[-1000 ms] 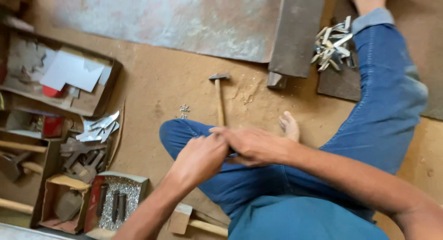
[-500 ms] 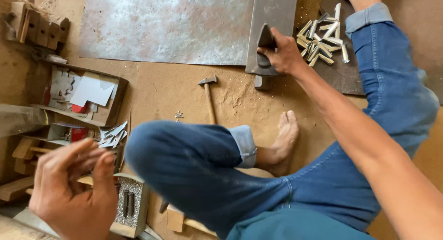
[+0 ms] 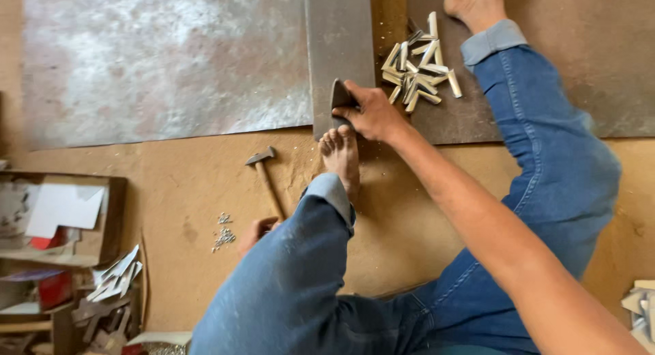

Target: The person sits on the floor and hammers small metal pieces against an anvil block, bending and shaping them one at a time with a hammer, then sets the formed pieces in a growing pile beside the block.

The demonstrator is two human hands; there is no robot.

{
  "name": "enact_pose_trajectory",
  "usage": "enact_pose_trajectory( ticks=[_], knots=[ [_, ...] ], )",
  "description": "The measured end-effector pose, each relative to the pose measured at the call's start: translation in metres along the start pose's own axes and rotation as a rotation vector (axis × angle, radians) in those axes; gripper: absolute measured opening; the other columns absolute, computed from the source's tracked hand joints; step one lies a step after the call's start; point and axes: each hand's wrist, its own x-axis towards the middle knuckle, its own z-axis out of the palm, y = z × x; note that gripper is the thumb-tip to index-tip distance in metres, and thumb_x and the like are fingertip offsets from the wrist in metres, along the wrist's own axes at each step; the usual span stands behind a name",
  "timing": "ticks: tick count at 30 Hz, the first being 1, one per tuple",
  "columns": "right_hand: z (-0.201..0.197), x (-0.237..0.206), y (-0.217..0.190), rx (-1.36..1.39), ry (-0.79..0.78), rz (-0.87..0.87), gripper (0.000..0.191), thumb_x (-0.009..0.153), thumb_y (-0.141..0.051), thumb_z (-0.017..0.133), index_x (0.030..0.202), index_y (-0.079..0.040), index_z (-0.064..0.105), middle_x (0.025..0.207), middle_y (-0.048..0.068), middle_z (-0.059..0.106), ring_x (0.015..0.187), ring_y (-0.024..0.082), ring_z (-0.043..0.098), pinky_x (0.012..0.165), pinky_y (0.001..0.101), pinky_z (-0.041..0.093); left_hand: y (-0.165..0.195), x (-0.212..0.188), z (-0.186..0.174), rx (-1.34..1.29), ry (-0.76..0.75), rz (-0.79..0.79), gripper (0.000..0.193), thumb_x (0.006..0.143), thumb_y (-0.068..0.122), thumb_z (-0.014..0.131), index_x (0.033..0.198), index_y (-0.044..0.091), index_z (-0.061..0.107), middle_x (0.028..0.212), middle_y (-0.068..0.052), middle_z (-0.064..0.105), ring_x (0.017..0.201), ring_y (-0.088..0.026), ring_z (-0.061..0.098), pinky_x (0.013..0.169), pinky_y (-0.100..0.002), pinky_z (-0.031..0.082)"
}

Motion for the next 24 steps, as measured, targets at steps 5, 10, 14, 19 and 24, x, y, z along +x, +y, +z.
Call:
enact_pose_trajectory(
  ticks=[5, 10, 14, 19, 24],
  knots=[
    [0.004, -0.009, 0.012, 0.006, -0.025, 0.131, 0.035, 0.096, -0.029, 0.079, 0.119, -0.007, 0.064, 0.103, 0.013, 0.078, 0.096, 0.023, 0.077, 0.082, 0.0359, 0.061, -0.015, -0.001, 0.053, 0.319, 0.057, -0.138, 0.027, 0.091, 0.021, 0.075, 0.115, 0.01, 0.07, 0.098, -0.012, 0.068, 0.077, -0.02, 0.07, 0.069, -0.034, 0.056],
    [-0.047, -0.018, 0.062, 0.09, 0.134, 0.091, 0.022, 0.102, -0.023, 0.074, 0.122, -0.017, 0.07, 0.113, 0.009, 0.077, 0.102, 0.029, 0.075, 0.088, 0.0381, 0.06, -0.006, -0.001, 0.064, 0.7, -0.077, -0.174, 0.043, 0.089, 0.03, 0.076, 0.126, 0.012, 0.062, 0.115, -0.018, 0.059, 0.104, -0.036, 0.063, 0.084, -0.046, 0.052],
    [-0.089, -0.024, 0.129, -0.55, -0.008, 0.082, 0.047, 0.09, -0.011, 0.074, 0.136, -0.008, 0.065, 0.125, 0.017, 0.067, 0.113, 0.039, 0.062, 0.093, 0.0477, 0.051, -0.015, 0.007, 0.071, 0.655, -0.012, -0.343, 0.052, 0.092, 0.033, 0.069, 0.133, 0.006, 0.052, 0.123, -0.022, 0.055, 0.099, -0.038, 0.065, 0.084, -0.047, 0.054],
    [-0.096, -0.019, 0.165, -0.686, -0.129, -0.056, 0.038, 0.09, -0.011, 0.076, 0.127, -0.01, 0.065, 0.116, 0.013, 0.068, 0.113, 0.036, 0.064, 0.098, 0.0478, 0.052, -0.042, 0.016, 0.067, 0.659, 0.025, -0.322, 0.05, 0.09, 0.028, 0.07, 0.131, 0.004, 0.053, 0.123, -0.024, 0.057, 0.106, -0.044, 0.061, 0.087, -0.053, 0.05],
    [-0.107, -0.02, 0.117, -0.581, 0.058, 0.025, 0.031, 0.1, -0.019, 0.084, 0.121, -0.005, 0.066, 0.112, 0.016, 0.071, 0.102, 0.032, 0.069, 0.088, 0.0418, 0.057, -0.063, 0.03, 0.054, 0.483, -0.021, -0.342, 0.039, 0.087, 0.024, 0.07, 0.115, 0.001, 0.053, 0.097, -0.02, 0.063, 0.083, -0.035, 0.064, 0.069, -0.048, 0.053]
  ],
)
